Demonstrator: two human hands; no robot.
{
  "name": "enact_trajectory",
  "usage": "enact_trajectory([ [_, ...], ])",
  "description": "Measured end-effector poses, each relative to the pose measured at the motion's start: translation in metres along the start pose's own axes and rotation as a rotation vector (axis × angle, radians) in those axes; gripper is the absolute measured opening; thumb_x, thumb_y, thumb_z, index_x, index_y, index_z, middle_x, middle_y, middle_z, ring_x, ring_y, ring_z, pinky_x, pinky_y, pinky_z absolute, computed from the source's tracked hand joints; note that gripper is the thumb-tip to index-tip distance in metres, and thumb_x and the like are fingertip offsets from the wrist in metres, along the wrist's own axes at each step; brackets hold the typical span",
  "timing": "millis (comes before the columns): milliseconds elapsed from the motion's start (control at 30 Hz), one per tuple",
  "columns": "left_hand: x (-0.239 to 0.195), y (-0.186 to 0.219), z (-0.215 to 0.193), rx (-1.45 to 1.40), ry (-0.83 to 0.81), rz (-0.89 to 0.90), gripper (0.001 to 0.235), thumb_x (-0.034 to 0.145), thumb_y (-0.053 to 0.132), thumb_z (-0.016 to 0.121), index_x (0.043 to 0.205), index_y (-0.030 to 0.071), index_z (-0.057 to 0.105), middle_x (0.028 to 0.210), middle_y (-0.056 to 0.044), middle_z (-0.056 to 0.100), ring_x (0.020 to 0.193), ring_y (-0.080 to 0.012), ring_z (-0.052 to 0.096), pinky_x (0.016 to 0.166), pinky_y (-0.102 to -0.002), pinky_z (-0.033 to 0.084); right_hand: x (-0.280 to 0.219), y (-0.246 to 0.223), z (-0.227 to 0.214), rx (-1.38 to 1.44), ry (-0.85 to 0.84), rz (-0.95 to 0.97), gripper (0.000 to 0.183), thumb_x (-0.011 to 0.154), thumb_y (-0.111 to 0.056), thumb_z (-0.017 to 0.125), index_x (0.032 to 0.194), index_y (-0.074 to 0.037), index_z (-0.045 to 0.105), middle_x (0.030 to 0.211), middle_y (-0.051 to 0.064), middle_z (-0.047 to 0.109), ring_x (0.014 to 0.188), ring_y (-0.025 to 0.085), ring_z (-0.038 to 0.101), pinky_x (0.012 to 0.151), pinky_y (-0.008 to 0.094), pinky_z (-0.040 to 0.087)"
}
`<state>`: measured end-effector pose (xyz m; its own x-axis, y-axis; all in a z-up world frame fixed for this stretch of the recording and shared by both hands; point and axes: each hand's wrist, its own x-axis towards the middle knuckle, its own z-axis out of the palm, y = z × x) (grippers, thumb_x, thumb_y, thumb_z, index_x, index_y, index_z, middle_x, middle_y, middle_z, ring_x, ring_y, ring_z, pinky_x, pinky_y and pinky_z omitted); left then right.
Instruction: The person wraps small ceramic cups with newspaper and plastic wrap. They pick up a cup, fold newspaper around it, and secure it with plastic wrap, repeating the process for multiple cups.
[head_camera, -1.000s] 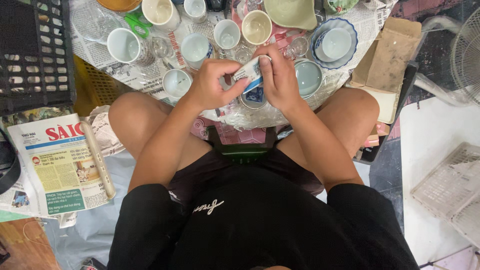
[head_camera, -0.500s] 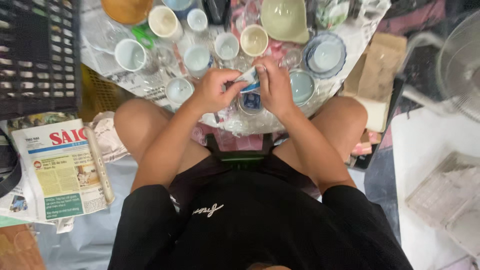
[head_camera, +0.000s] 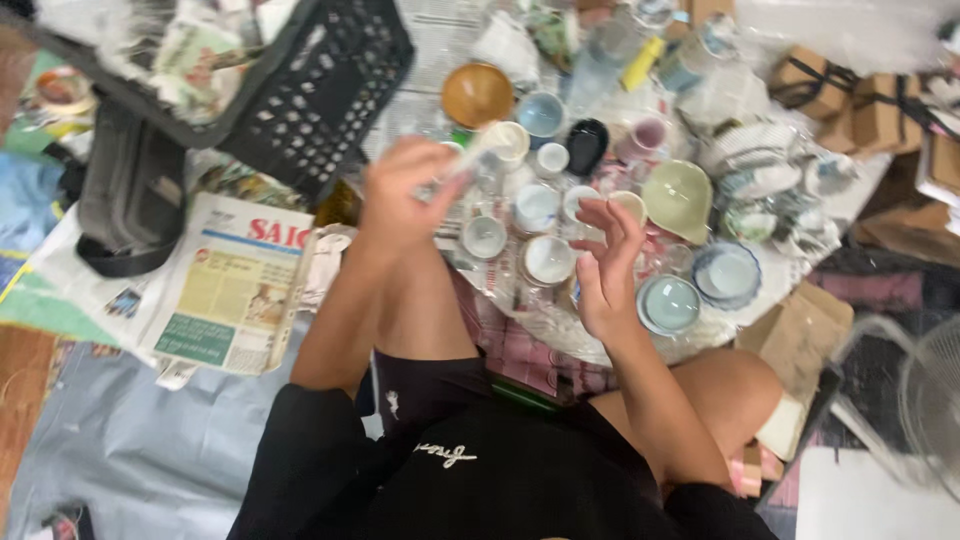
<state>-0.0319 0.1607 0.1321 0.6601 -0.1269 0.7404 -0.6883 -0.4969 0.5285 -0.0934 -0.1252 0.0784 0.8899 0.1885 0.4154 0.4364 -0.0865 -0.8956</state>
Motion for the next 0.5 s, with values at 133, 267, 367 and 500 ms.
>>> enact_trajectory([
  [133, 0.000, -0.042, -0.090, 0.369, 0.178, -0.143, 0.031, 0.091, 0.001, 0.080, 0.121, 0.005, 0.078, 0.106, -0.012, 0.075, 0.078, -0.0289, 0.066, 0.073, -0.037, 0.053, 0.004, -0.022, 0.040, 0.080, -0.125, -0.026, 0.062, 0.107, -0.018, 0.054, 0.157, -0.013, 0.019, 0.159, 0.021, 0.036, 0.139, 0.033, 0.050, 0.107, 0.047, 0.052],
  [267, -0.010, -0.097, -0.148, 0.793, 0.349, -0.101, 0.033, 0.086, -0.001, 0.079, 0.117, 0.012, 0.079, 0.114, -0.008, 0.074, 0.103, -0.0309, 0.068, 0.091, -0.042, 0.054, 0.008, -0.035, 0.079, 0.139, -0.241, -0.053, 0.061, 0.105, -0.013, 0.055, 0.155, -0.014, 0.019, 0.160, 0.022, 0.033, 0.135, 0.032, 0.053, 0.104, 0.046, 0.053],
  [367, -0.021, -0.131, -0.169, 0.896, 0.315, -0.230, 0.024, 0.084, 0.000, 0.078, 0.103, 0.013, 0.082, 0.106, -0.007, 0.074, 0.096, -0.0320, 0.066, 0.082, -0.042, 0.052, 0.008, -0.038, 0.101, 0.192, -0.276, -0.036, 0.061, 0.105, -0.008, 0.055, 0.155, -0.014, 0.020, 0.160, 0.022, 0.032, 0.132, 0.031, 0.054, 0.103, 0.045, 0.054],
  [500, -0.029, -0.171, -0.189, 0.825, 0.009, -0.389, 0.023, 0.084, 0.005, 0.067, 0.092, 0.018, 0.084, 0.103, -0.006, 0.077, 0.094, -0.0344, 0.068, 0.079, -0.047, 0.048, 0.004, -0.035, 0.121, 0.183, -0.345, 0.010, 0.067, 0.099, -0.001, 0.058, 0.154, -0.013, 0.021, 0.158, 0.023, 0.031, 0.127, 0.029, 0.057, 0.097, 0.041, 0.057],
])
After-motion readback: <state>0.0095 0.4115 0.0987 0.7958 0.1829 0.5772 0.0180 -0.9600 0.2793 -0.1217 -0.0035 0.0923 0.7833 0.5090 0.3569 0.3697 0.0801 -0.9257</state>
